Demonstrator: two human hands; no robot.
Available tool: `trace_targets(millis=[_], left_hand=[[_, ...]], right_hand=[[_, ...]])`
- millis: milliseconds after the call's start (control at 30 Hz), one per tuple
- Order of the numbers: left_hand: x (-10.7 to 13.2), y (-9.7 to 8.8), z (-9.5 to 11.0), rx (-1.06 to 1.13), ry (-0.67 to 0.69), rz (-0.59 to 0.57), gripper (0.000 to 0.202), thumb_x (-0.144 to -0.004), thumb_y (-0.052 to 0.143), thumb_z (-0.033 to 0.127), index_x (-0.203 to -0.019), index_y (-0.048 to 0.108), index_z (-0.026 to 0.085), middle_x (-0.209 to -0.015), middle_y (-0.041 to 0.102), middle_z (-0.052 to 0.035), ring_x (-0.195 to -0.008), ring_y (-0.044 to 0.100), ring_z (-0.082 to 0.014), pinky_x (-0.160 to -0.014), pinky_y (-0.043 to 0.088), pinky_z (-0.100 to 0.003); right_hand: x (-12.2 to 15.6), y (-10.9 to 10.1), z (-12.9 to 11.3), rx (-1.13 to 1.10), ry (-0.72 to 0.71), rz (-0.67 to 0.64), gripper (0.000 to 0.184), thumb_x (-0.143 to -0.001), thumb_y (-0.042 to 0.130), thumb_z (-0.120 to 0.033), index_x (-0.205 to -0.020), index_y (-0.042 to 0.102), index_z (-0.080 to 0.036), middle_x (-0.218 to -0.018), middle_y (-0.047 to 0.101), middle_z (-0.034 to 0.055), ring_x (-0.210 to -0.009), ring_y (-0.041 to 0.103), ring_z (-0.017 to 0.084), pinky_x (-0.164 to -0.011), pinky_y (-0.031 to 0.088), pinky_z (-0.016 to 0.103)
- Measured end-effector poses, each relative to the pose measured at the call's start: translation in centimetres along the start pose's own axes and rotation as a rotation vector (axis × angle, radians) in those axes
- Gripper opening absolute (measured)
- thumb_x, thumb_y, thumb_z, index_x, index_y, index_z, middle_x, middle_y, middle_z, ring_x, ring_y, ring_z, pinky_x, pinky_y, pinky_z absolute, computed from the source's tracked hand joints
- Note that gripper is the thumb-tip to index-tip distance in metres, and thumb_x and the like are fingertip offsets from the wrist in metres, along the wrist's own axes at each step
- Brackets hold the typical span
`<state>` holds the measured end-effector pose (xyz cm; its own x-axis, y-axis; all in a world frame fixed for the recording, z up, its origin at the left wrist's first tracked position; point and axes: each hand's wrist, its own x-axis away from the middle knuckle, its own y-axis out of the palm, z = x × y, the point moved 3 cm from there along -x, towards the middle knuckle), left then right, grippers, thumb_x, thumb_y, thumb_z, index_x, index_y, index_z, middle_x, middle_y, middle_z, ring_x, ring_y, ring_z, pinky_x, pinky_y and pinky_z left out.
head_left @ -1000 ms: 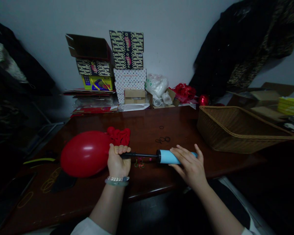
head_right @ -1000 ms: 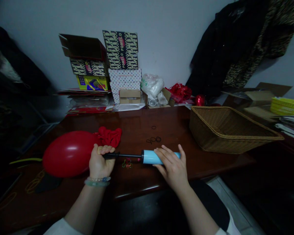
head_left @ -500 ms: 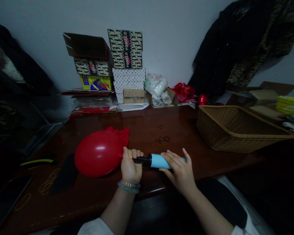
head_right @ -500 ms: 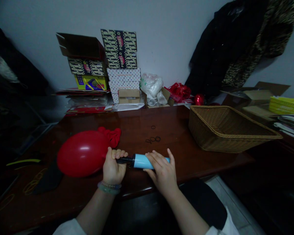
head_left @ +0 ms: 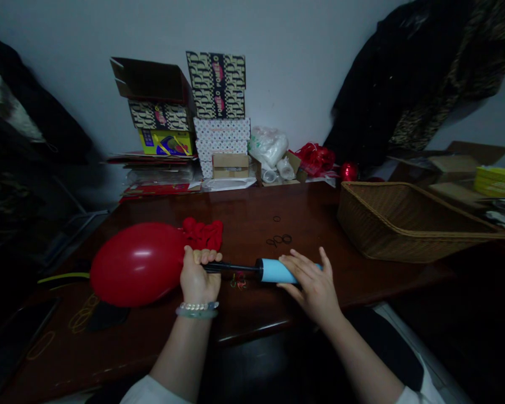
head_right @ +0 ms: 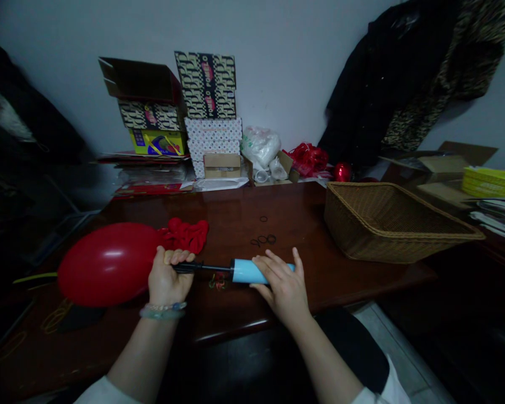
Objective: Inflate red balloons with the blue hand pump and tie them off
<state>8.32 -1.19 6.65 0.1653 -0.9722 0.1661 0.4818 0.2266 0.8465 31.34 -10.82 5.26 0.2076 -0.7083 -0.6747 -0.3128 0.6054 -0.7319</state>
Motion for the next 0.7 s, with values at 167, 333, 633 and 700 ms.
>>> trace_targets(millis=[167, 333, 633, 700], left_hand=[[-0.3, 0.1, 0.8, 0.043, 0.004, 0.013, 0.047, -0.096, 0.038, 0.033, -0.053, 0.026, 0.018, -0.048, 0.030, 0.0043, -0.044, 0.036, -0.0092, -0.049, 0.035, -0.023], [-0.1, -0.2, -0.2, 0.073, -0.011, 0.031, 0.047, -0.097, 0.038, 0.033, -0.054, 0.026, 0.018, -0.049, 0.030, 0.0048, -0.045, 0.036, -0.0088, -0.050, 0.036, -0.023], [1.7, -0.5, -4.2, 0.039, -0.091, -0.042, 0.047, -0.093, 0.046, 0.037, -0.054, 0.030, 0.018, -0.051, 0.033, 0.0039, -0.048, 0.037, -0.0099, -0.054, 0.039, -0.025], [2.0, -0.6, -4.8, 0.032, -0.102, -0.031, 0.046, -0.093, 0.047, 0.036, -0.054, 0.031, 0.018, -0.051, 0.033, 0.0036, -0.048, 0.037, -0.0103, -0.054, 0.039, -0.025]], right_hand=[[0.3, -0.7, 1.2, -0.001, 0.012, 0.024, 0.044, -0.087, 0.060, -0.043, -0.127, 0.054, -0.027, -0.120, 0.066, 0.0024, -0.121, 0.055, 0.025, -0.115, 0.002, 0.058], [0.3, -0.8, 1.0, 0.012, 0.032, 0.037, 0.042, -0.087, 0.060, -0.042, -0.126, 0.055, -0.028, -0.119, 0.067, 0.0016, -0.119, 0.057, 0.024, -0.115, 0.004, 0.056], [0.6, 0.8, -1.7, -0.041, 0.076, 0.020, 0.039, -0.090, 0.055, -0.044, -0.125, 0.056, -0.028, -0.118, 0.067, 0.0009, -0.116, 0.059, 0.022, -0.117, 0.006, 0.052], [0.7, 1.1, -2.0, -0.044, 0.073, 0.011, 0.040, -0.090, 0.055, -0.044, -0.125, 0.056, -0.027, -0.119, 0.067, 0.0019, -0.115, 0.059, 0.022, -0.117, 0.007, 0.052]])
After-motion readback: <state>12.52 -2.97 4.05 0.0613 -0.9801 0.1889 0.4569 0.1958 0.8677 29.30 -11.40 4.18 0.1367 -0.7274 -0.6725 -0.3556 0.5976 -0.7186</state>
